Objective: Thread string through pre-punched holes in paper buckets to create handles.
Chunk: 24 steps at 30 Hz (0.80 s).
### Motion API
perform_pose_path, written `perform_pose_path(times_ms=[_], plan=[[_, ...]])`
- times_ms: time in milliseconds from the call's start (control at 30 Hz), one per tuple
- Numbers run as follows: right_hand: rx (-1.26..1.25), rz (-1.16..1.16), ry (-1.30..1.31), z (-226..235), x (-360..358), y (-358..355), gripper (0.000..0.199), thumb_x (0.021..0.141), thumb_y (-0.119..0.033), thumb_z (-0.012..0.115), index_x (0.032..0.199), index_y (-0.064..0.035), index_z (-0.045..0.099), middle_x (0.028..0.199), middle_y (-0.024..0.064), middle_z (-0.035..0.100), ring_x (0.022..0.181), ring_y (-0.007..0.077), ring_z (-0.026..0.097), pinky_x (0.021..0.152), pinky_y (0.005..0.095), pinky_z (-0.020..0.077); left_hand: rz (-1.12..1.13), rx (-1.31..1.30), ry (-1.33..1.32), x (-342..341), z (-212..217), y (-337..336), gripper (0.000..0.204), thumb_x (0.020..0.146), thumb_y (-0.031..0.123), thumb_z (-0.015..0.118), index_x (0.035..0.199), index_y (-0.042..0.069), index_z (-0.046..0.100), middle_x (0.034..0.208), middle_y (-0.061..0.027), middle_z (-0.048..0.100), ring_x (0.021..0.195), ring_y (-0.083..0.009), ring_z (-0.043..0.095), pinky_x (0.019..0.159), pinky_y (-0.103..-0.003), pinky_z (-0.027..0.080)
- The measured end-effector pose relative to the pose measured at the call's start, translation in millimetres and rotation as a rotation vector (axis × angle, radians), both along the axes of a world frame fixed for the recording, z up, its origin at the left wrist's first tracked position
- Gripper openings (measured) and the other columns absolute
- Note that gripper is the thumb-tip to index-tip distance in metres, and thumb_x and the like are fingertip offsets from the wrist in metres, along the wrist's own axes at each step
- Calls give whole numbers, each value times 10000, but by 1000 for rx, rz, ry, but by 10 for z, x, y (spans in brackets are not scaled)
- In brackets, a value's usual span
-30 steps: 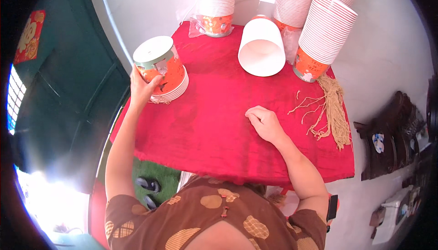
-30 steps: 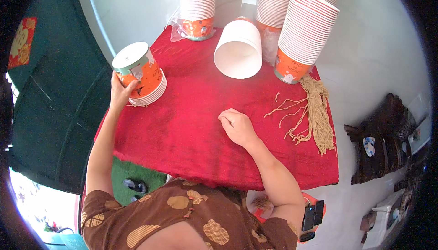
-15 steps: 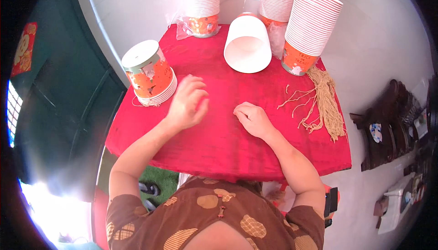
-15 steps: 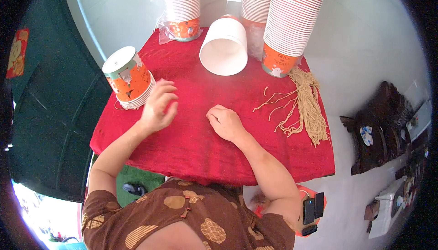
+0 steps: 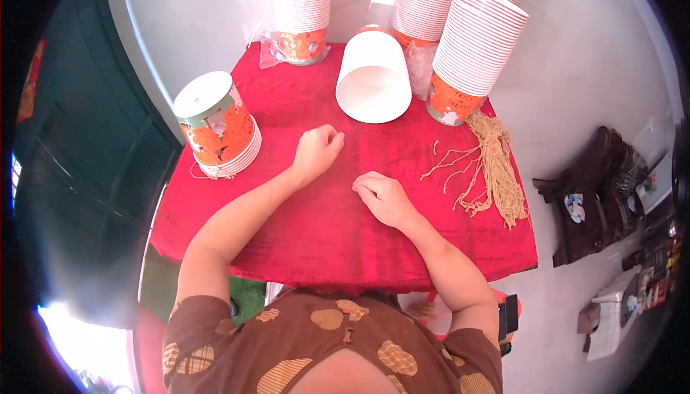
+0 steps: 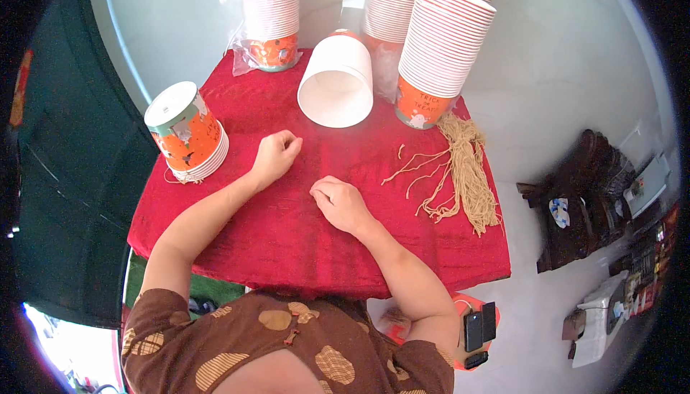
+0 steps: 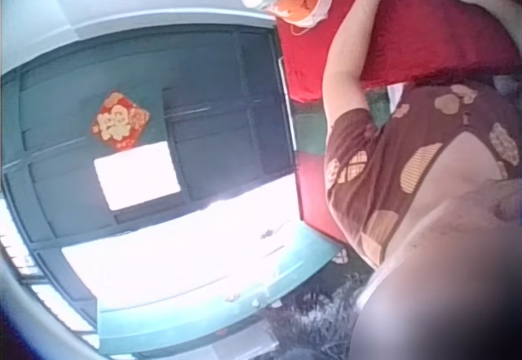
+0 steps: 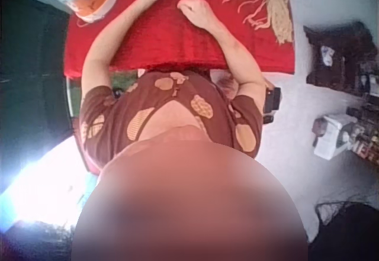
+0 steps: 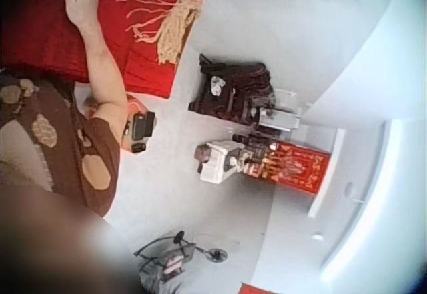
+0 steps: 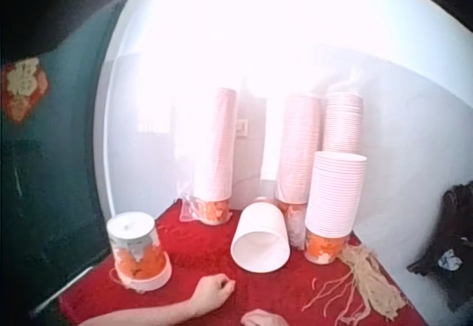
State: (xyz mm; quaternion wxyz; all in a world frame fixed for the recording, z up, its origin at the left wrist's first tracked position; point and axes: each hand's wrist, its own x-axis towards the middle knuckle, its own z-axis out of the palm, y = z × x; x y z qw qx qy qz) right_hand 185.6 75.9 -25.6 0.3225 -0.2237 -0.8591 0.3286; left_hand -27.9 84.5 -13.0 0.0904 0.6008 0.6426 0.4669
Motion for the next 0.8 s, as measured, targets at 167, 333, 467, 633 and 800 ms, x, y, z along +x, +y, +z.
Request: perform_pose_path(times_ms=[167, 333, 467, 633, 800], plan=[[-175, -78, -24, 82, 4, 27, 157, 912, -57, 580, 992, 35, 678, 956, 141, 687, 854, 230, 677, 781, 330, 528, 72, -40, -148, -214, -113, 367, 253, 919, 214, 638, 880, -34, 604, 659, -77, 623, 535, -129, 598, 477, -286, 488], [98, -214, -15, 211, 86, 361, 153, 882, -74, 603, 984, 10, 679, 955, 168, 696, 887, 287, 685, 781, 367, 534, 109, -6, -293, -302, -194, 631, 248, 896, 206, 684, 915, -21, 586, 720, -66, 622, 571, -119, 586, 487, -266, 486], [123, -436, 131, 180, 113, 895, 74, 854, -24, 607, 923, -2, 623, 856, 165, 649, 772, 298, 659, 695, 392, 520, 172, 43, -337, -227, -131, 754, 328, 812, 258, 756, 897, -17, 600, 834, -155, 668, 777, -260, 656, 699, -389, 512], [144, -547, 228, 138, 37, 1375, 181, 832, -19, 668, 949, 8, 532, 865, 147, 569, 746, 257, 600, 688, 371, 494, 230, 74, -319, -221, -134, 842, 306, 811, 236, 756, 875, -15, 593, 794, -153, 657, 751, -267, 646, 694, -388, 507], [101, -627, 357, 54, -61, 1627, 206, 848, -62, 691, 948, -1, 522, 822, 102, 555, 701, 202, 569, 663, 345, 488, 194, 106, -388, -260, -239, 934, 248, 817, 192, 748, 852, -2, 597, 773, -144, 654, 733, -263, 638, 685, -385, 506]])
